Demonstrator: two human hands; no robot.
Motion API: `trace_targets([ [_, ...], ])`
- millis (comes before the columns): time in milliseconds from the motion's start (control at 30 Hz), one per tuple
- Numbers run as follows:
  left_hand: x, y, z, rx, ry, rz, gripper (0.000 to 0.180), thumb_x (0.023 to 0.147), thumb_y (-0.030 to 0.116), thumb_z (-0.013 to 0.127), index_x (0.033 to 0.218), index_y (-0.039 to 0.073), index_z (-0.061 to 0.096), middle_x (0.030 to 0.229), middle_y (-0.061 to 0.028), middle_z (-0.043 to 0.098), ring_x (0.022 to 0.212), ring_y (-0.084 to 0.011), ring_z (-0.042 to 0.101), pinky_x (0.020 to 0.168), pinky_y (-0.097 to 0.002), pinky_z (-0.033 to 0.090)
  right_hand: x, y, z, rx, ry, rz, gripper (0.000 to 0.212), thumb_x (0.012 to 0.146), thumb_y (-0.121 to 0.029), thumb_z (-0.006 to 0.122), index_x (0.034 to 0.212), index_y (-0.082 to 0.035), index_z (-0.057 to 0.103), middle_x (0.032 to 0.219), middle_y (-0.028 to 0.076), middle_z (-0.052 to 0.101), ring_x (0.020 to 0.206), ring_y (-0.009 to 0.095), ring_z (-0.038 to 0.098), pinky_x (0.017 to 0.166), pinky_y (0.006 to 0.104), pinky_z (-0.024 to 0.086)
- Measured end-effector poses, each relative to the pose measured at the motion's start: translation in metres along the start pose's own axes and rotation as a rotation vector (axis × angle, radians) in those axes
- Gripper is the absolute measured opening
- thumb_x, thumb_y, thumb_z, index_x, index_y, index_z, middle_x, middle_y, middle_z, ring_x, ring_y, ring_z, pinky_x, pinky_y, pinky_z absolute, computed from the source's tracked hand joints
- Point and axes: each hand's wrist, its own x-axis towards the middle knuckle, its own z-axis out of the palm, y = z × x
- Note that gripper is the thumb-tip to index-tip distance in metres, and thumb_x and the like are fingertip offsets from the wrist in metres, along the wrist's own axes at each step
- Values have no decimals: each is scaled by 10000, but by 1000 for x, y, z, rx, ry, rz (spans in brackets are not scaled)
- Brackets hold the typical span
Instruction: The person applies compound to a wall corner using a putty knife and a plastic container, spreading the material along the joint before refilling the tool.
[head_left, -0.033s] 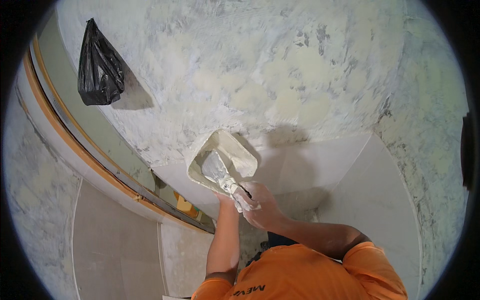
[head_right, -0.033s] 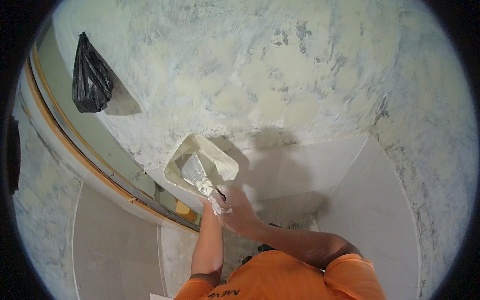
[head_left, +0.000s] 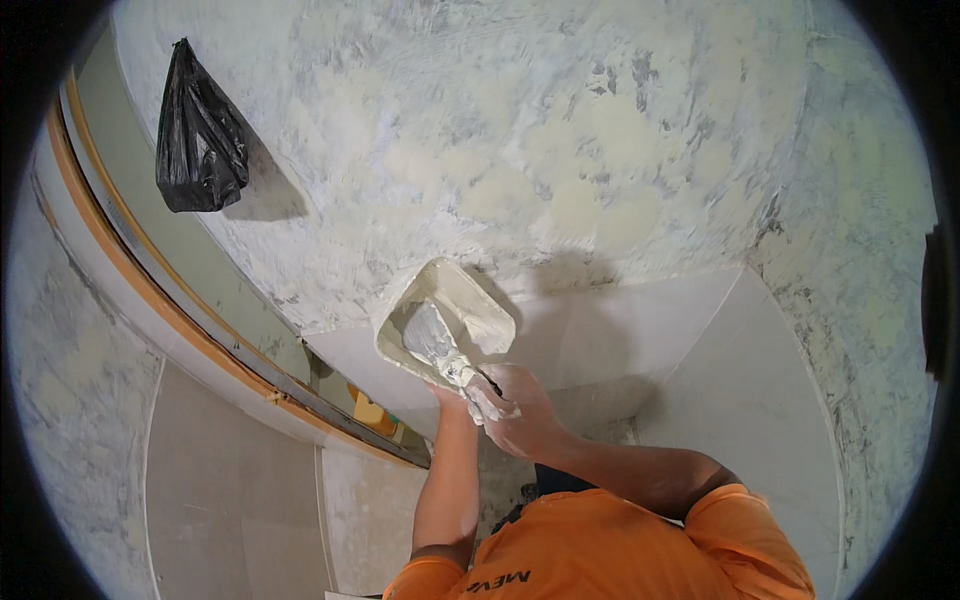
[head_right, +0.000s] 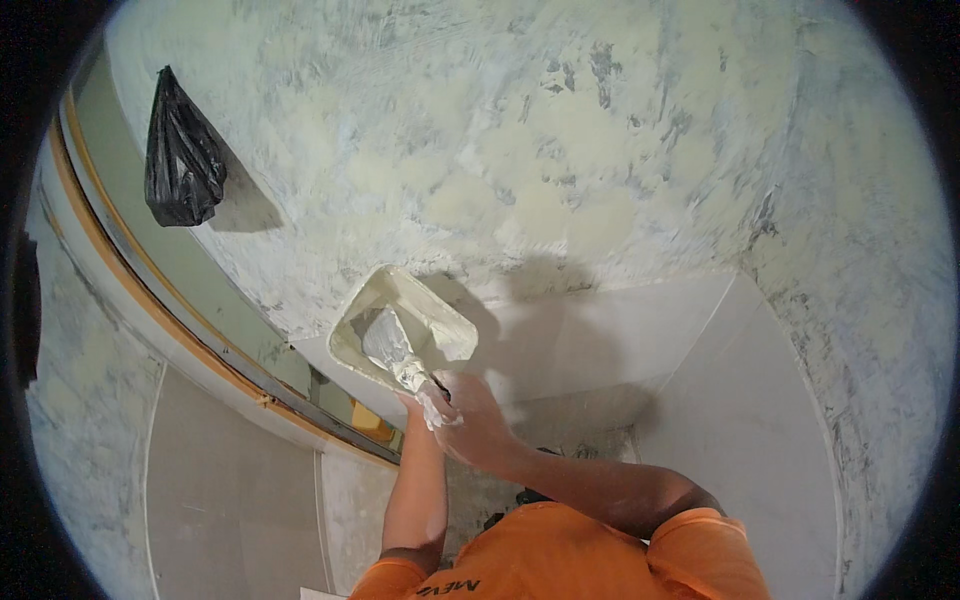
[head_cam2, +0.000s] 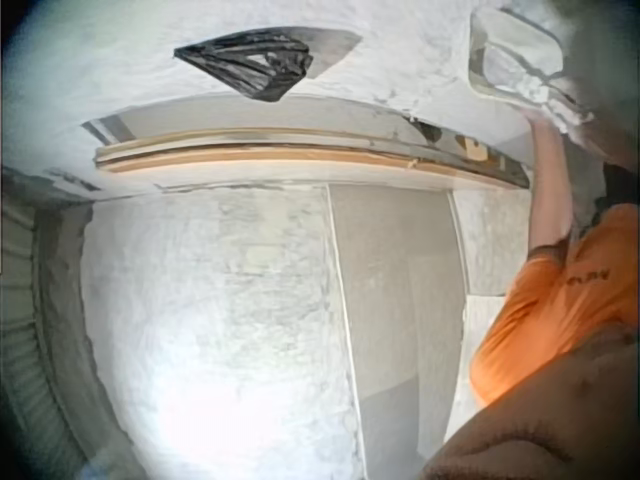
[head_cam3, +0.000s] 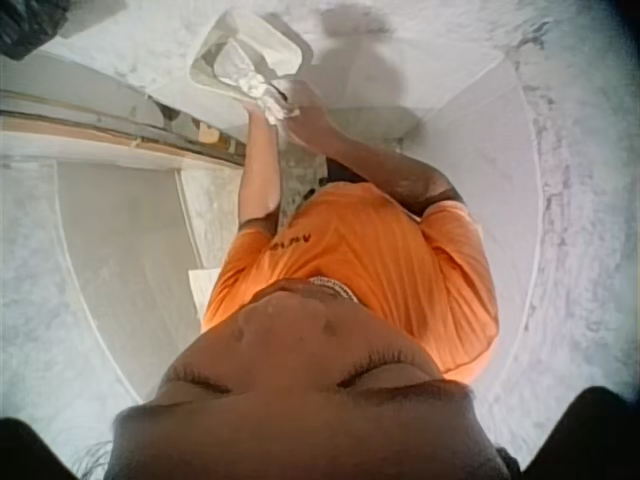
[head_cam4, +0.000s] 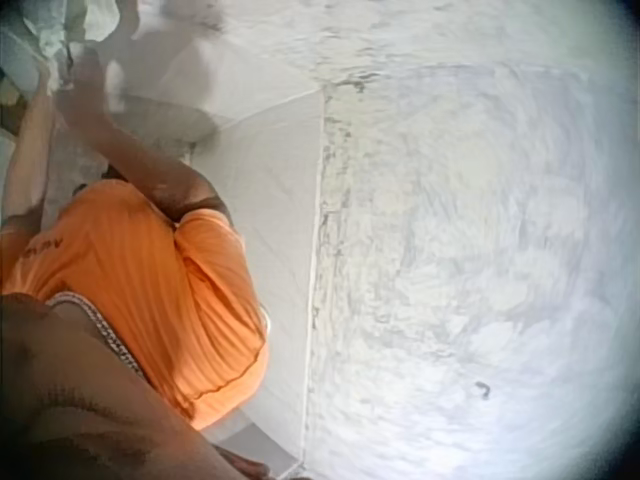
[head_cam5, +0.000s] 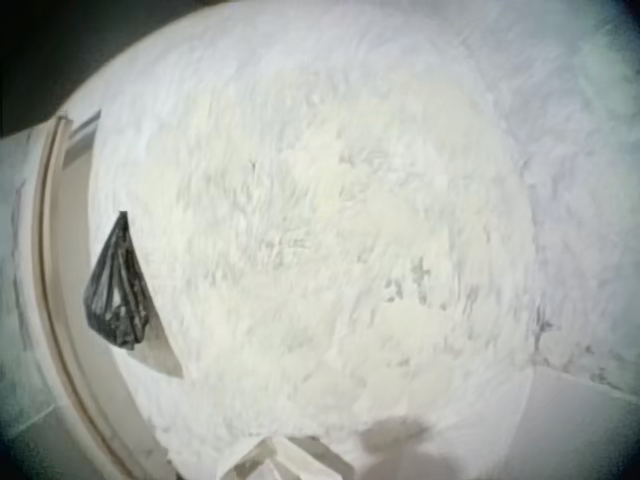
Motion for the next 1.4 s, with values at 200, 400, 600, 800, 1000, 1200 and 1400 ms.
trace_targets([
  [200,-8,2,10,67,-11,-6,700,1008,602,409,1478,84,445,1465,-132,502,1338,-331,493,1140,-486,402,-6,-12,6,180,-128,320,136,907,-137,641,956,-15,607,789,92,588,690,270,569,600,415,448],
  [400,-9,12,20,108,-30,18,696,1013,605,405,1477,87,446,1463,-128,503,1341,-317,490,1140,-474,402,7,-42,-5,902,-147,794,216,1006,-234,539,970,-43,632,746,15,564,551,104,473,453,272,351],
  [600,-6,23,30,124,-49,53,693,1017,608,402,1475,90,448,1460,-124,504,1344,-304,487,1139,-463,402,6,-44,-21,1272,-232,731,238,1044,-262,480,974,-54,572,740,24,561,471,81,406,396,247,293],
  [800,-6,35,36,143,-72,84,689,1021,611,398,1473,93,449,1458,-120,506,1347,-291,484,1138,-452,402,20,-43,-25,1335,-217,1036,189,1051,-198,426,979,-56,528,737,46,543,450,75,404,360,233,240],
  [1000,-7,62,42,115,-112,84,723,1016,640,385,1483,89,437,1472,-119,496,1360,-282,474,1150,-434,388,40,-60,-52,1486,-250,1197,218,1051,-207,399,956,-55,523,713,59,529,402,76,376,299,235,254],
  [1200,-19,100,84,51,-108,214,762,1014,657,375,1526,93,381,1499,-107,477,1354,-288,479,1137,-427,398,56,-77,-84,1329,-61,1125,269,1068,-282,394,989,-76,549,712,64,533,454,108,430,361,260,345],
  [1400,-40,119,122,-28,-69,218,700,1031,626,370,1528,133,382,1465,-72,500,1332,-282,495,1119,-429,412,75,-40,-115,1366,-178,597,374,1067,-435,430,1072,-98,593,799,51,587,713,186,530,628,309,411],
])
